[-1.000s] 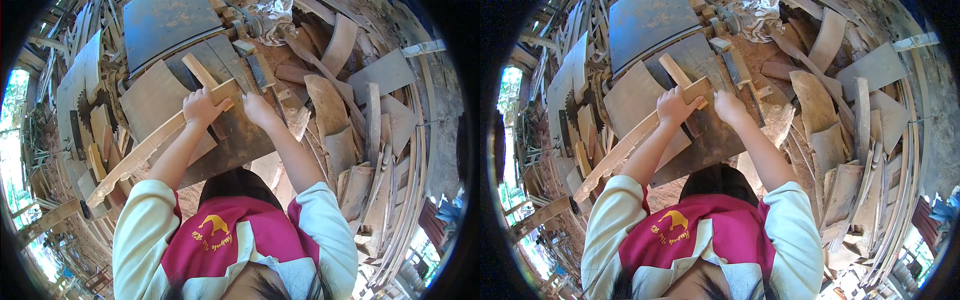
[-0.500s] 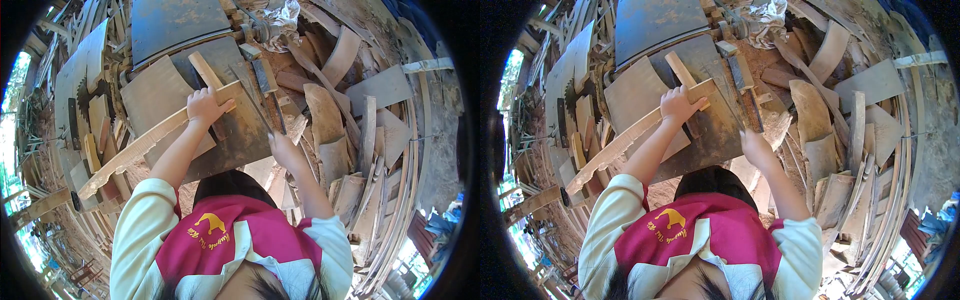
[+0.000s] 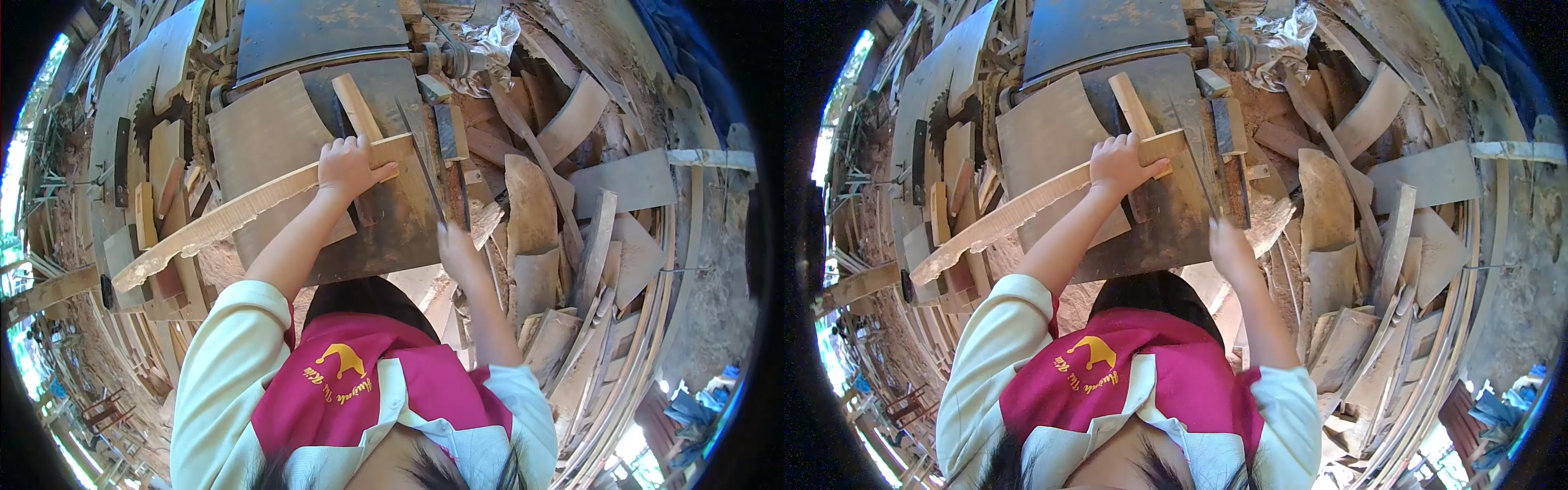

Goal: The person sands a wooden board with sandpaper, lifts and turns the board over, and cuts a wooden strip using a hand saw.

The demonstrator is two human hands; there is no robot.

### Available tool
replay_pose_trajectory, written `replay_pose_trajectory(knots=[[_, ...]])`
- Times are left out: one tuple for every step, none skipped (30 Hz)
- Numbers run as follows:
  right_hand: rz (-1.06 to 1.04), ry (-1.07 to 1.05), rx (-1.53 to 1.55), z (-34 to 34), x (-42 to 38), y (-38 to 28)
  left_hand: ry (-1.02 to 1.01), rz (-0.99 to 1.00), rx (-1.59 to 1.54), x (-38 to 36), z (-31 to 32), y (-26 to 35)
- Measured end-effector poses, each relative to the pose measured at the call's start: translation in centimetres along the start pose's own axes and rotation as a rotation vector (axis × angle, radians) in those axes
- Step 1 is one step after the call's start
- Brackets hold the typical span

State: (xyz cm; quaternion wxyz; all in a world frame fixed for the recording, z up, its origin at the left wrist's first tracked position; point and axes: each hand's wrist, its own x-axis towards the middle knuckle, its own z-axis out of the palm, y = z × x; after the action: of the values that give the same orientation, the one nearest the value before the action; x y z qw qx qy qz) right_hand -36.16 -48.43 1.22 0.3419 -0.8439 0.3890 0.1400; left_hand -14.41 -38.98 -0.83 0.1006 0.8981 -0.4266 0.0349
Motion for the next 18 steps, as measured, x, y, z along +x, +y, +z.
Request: replay_pose_trajectory(knots=[[-0.007, 0.000, 0.024, 0.0, -1.9, 1.1, -0.023, 0.000, 0.004, -0.1, -0.1, 0.0], [-0.014, 0.001, 0.050, -0.1, -2.8, 1.7, -0.022, -0.006, 0.002, -0.1, 0.0, -0.1], [-0.015, -0.002, 0.047, -0.5, -3.0, 1.6, -0.012, -0.003, 0.002, -0.1, 0.1, -0.2], [-0.002, -0.011, 0.056, -1.2, -3.3, 1.2, -0.004, 0.004, 0.001, -0.1, 0.1, -0.2], [0.013, -0.016, 0.064, -1.7, -3.6, 1.1, -0.002, 0.007, -0.004, -0.1, 0.2, -0.1], [0.015, -0.011, 0.059, -1.9, -2.8, 0.9, -0.009, 0.003, -0.004, 0.0, 0.1, -0.1], [-0.014, -0.032, 0.068, -1.9, -1.0, 0.3, -0.016, -0.001, -0.002, 0.0, 0.1, -0.1], [-0.044, -0.054, 0.079, -1.8, 1.1, -0.4, -0.014, 0.001, -0.004, 0.0, 0.3, -0.1], [-0.088, -0.024, 0.073, -1.1, 3.5, -0.8, 0.040, 0.020, 0.007, 0.0, 0.8, -0.2], [-0.133, 0.006, 0.067, -0.6, 5.7, -1.5, 0.094, 0.038, 0.018, -0.1, 1.0, -0.3], [-0.177, 0.023, 0.087, -0.7, 7.5, -2.7, 0.097, 0.036, 0.017, -0.2, 0.9, -0.3], [-0.225, 0.042, 0.103, -0.9, 8.8, -3.7, 0.090, 0.036, 0.020, -0.3, 0.6, -0.3], [-0.234, 0.045, 0.088, -0.9, 9.3, -4.2, 0.087, 0.032, 0.018, -0.2, 0.5, -0.2], [-0.227, 0.046, 0.070, -0.9, 9.8, -4.3, 0.099, 0.017, 0.007, 0.0, 0.4, -0.1], [-0.221, 0.045, 0.049, -1.1, 10.1, -4.2, 0.066, 0.006, 0.002, 0.0, 0.4, -0.2], [-0.226, 0.041, 0.028, -1.2, 9.6, -3.7, 0.028, -0.005, -0.002, -0.1, 0.5, -0.1], [-0.220, 0.029, 0.046, -0.9, 8.5, -2.9, 0.033, -0.018, -0.010, -0.3, 0.6, 0.0], [-0.215, 0.021, 0.070, -0.6, 7.1, -2.5, 0.030, -0.012, -0.011, -0.2, 0.5, -0.1]])
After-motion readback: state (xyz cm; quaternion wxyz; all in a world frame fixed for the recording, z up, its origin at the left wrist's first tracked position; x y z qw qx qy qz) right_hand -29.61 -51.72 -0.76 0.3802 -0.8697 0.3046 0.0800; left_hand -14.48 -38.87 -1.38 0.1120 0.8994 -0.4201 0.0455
